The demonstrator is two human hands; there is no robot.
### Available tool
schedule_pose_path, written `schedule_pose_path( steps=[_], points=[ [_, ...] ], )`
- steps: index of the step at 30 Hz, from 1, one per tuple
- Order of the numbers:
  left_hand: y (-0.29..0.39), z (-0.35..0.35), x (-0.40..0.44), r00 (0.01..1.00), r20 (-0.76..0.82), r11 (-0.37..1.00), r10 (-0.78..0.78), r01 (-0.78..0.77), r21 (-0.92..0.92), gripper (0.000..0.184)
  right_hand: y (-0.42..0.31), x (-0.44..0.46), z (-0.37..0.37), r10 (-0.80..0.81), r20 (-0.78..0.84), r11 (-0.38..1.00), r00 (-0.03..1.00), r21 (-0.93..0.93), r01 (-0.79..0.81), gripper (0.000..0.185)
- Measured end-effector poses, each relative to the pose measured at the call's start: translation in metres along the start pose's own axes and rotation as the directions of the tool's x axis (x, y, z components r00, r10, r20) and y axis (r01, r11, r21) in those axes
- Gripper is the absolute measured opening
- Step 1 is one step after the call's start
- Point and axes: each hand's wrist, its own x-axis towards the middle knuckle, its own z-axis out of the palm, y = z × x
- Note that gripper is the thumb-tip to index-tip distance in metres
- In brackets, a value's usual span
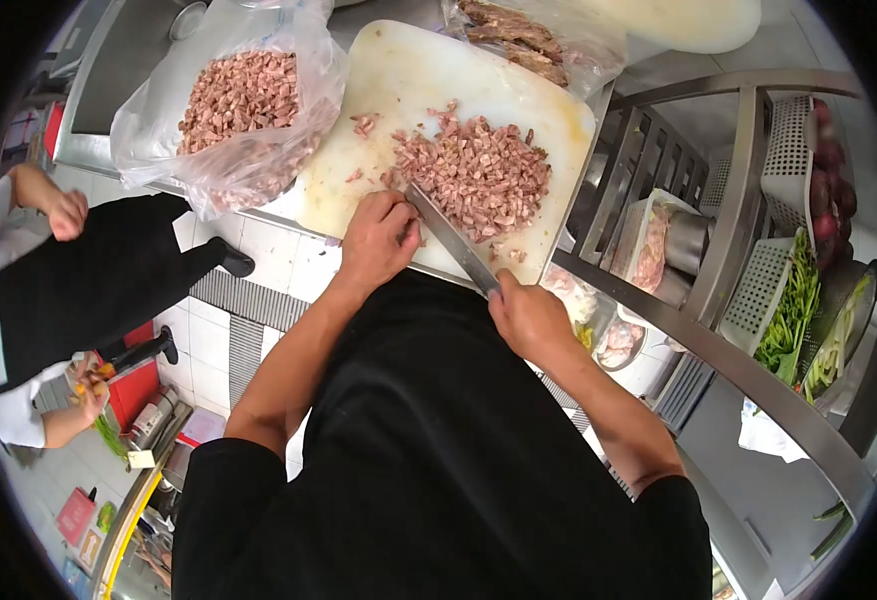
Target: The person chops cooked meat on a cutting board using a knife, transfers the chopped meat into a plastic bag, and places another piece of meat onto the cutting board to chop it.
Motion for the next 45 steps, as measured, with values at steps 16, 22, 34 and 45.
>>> schedule_pose_path(
  steps=[16,22,34,45],
  points=[
    [0.004,-0.058,0.001,0.955,0.295,1.0,-0.021,0.015,0.022,0.053,0.009,0.02,-0.023,-0.039,-0.128,0.988,0.991,0.143,0.057,0.025],
    [-0.008,-0.031,0.001,0.962,0.27,0.994,0.03,-0.056,0.09,0.045,0.019,0.004,-0.021,-0.009,-0.026,0.996,1.0,0.083,0.011,0.026],
    [0.015,-0.011,-0.013,0.996,-0.007,0.996,-0.086,0.086,0.03,0.032,0.015,-0.015,-0.022,-0.01,0.077,1.0,0.997,-0.008,0.011,0.025],
    [0.01,-0.007,-0.014,0.996,-0.005,0.995,-0.091,0.091,0.034,0.029,-0.025,0.087,0.016,-0.193,-0.148,0.981,0.97,-0.031,0.19,0.023]
  ],
)
